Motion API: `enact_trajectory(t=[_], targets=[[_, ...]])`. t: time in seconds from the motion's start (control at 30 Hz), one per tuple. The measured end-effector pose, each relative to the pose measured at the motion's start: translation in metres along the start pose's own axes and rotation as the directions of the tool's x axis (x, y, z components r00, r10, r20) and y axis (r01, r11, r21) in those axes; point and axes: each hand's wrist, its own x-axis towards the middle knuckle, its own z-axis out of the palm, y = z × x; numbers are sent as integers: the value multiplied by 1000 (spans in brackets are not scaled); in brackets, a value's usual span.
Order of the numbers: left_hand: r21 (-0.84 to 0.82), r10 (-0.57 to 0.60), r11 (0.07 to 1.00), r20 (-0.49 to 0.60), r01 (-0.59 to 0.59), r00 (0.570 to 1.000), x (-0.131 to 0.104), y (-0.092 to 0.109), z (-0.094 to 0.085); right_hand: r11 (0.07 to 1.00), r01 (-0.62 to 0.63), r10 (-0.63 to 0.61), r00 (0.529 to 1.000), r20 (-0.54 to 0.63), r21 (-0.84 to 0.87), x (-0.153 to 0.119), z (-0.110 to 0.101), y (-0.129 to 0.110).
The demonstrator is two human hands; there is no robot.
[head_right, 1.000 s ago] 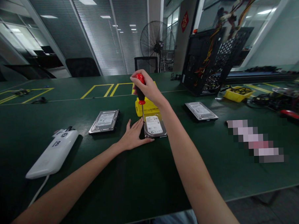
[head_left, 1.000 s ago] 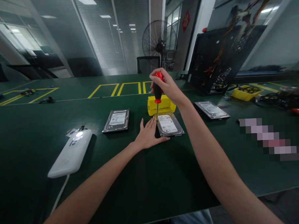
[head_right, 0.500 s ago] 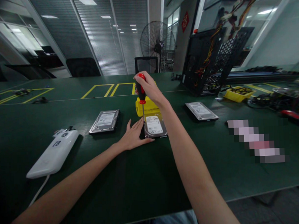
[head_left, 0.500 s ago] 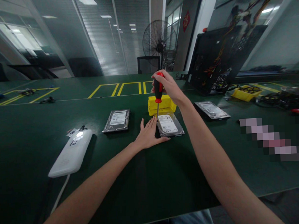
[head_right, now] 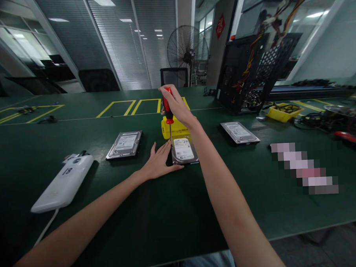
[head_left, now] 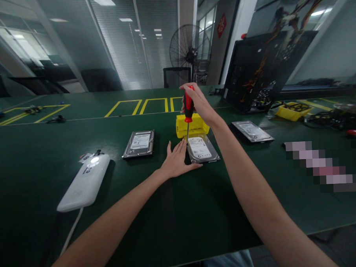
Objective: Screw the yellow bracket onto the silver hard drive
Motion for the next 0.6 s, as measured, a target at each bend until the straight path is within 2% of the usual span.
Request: enact_trajectory(t=[0.23,0.43,0.6], targets=[[6,-8,1000,12,8,1000,0,2,-2,1000,-6,6,1000,4,23,-1,0,-4],[0,-9,1000,10,9,1000,0,3,-3,997,26,-29,999,45,71,1,0,0],[-3,-13,1000,32,13,999,0,4,-5,996,83,-84,996,34,29,3,1,6]])
